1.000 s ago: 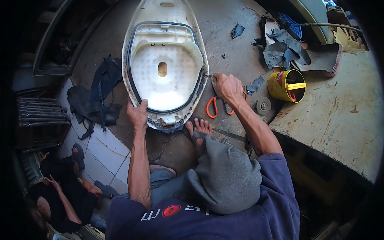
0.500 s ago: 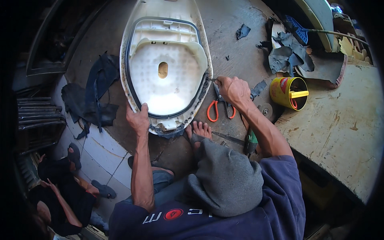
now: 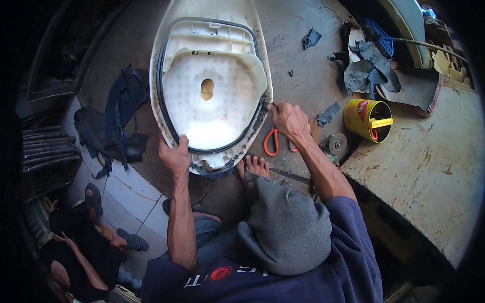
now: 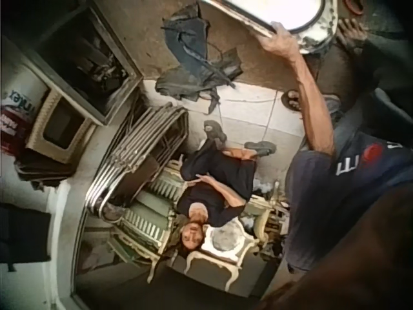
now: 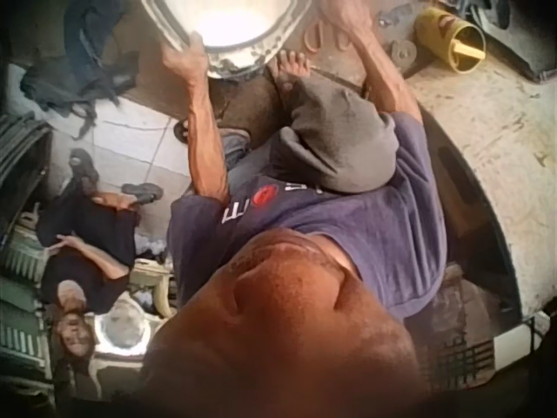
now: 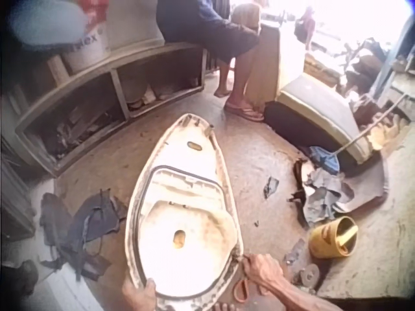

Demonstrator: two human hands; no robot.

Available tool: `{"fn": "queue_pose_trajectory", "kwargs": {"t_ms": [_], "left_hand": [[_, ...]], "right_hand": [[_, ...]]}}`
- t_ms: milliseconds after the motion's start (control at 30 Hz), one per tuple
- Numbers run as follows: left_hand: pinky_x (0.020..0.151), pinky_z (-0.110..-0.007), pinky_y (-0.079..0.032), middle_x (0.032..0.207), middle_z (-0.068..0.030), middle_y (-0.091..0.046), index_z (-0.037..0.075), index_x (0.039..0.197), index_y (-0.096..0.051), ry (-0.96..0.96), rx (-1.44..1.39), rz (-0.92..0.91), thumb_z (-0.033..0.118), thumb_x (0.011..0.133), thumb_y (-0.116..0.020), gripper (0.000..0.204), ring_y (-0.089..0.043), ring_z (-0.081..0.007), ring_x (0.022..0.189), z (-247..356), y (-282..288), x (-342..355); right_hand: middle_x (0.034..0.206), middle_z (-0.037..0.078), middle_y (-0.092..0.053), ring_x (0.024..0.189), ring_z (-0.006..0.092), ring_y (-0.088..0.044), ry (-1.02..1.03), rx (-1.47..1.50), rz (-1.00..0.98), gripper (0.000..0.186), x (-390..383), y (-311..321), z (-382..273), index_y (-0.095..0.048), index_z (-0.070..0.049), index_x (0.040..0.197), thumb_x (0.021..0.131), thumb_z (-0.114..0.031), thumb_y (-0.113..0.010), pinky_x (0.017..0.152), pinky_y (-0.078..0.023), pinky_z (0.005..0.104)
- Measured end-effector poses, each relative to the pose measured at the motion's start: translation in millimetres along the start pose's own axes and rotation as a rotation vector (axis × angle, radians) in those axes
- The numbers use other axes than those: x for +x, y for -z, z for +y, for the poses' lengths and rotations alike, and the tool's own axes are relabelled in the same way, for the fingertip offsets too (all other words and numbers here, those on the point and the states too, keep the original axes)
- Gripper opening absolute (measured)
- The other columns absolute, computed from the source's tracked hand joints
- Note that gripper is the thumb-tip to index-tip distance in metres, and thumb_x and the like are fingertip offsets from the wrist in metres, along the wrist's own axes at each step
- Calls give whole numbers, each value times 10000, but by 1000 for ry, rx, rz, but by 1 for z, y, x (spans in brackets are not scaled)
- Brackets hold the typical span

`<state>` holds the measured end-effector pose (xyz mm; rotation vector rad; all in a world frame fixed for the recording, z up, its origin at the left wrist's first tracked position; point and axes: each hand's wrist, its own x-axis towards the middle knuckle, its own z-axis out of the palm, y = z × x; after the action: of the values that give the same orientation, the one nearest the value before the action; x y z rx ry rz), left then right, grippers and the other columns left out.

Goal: The person reupholsters a scooter seat by prying off the old blue vinyl covering and staples from the plastic seat frame using pliers and a blade, working on the floor of a workshop.

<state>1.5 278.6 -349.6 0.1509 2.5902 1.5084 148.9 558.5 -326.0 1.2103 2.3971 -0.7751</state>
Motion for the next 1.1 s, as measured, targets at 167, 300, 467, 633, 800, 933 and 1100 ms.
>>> {"fn": "queue_pose_trajectory", "kwargs": {"t_ms": [167, 300, 467, 633, 800, 933, 1100], "left_hand": [[875, -370, -540, 1110, -185, -704, -64, 1319, -556, -15, 6, 22, 51, 783, -693, 565, -694, -269, 970, 13, -3, 0], [889, -383, -555, 1165, -204, -709, -24, 1414, -513, -44, 60, 11, 25, 781, -656, 651, -720, -282, 1023, 16, 0, -1], [885, -385, -556, 1153, -208, -711, -30, 1404, -518, -60, 61, 24, 36, 787, -659, 637, -720, -287, 1016, 18, -2, 0], [878, -385, -556, 1142, -218, -711, -47, 1380, -527, 13, 93, 9, 45, 795, -668, 609, -722, -303, 997, 12, 0, 1], [839, -403, -568, 1103, -238, -716, -59, 1337, -551, 42, 165, 35, 82, 799, -705, 577, -733, -335, 957, 19, 1, -3], [825, -411, -573, 1077, -244, -718, -83, 1305, -559, 38, 191, 41, 85, 806, -716, 549, -736, -345, 943, 17, -1, -4], [807, -405, -578, 1065, -249, -716, -104, 1279, -565, 110, 168, 14, 87, 815, -725, 527, -736, -336, 930, 18, 5, 1]], "right_hand": [[886, 257, -710, 882, 440, -702, 67, 44, -64, 342, -9, 21, -4, -730, -183, 1208, 984, -366, -548, 809, -548, 516], [905, 197, -728, 819, 386, -721, 65, -292, 49, 312, -29, 15, -1, -710, -269, 1247, 989, -326, -545, 718, -567, 476], [836, 230, -713, 766, 390, -725, 47, -382, 52, 347, -41, 15, -15, -695, -288, 1269, 982, -259, -501, 676, -561, 478], [788, 236, -701, 734, 378, -727, 11, -410, 15, 377, -45, 25, -25, -698, -288, 1264, 959, -222, -488, 648, -552, 477], [757, 225, -701, 717, 387, -721, -8, -449, 15, 358, -41, 24, -38, -706, -230, 1229, 930, -200, -512, 654, -554, 503], [753, 224, -700, 707, 389, -717, -48, -467, -16, 368, -38, 32, -45, -701, -250, 1251, 926, -207, -533, 658, -552, 501], [743, 215, -696, 701, 398, -712, -106, -508, -35, 348, -38, 35, -59, -698, -279, 1258, 943, -234, -555, 645, -546, 497]]}}
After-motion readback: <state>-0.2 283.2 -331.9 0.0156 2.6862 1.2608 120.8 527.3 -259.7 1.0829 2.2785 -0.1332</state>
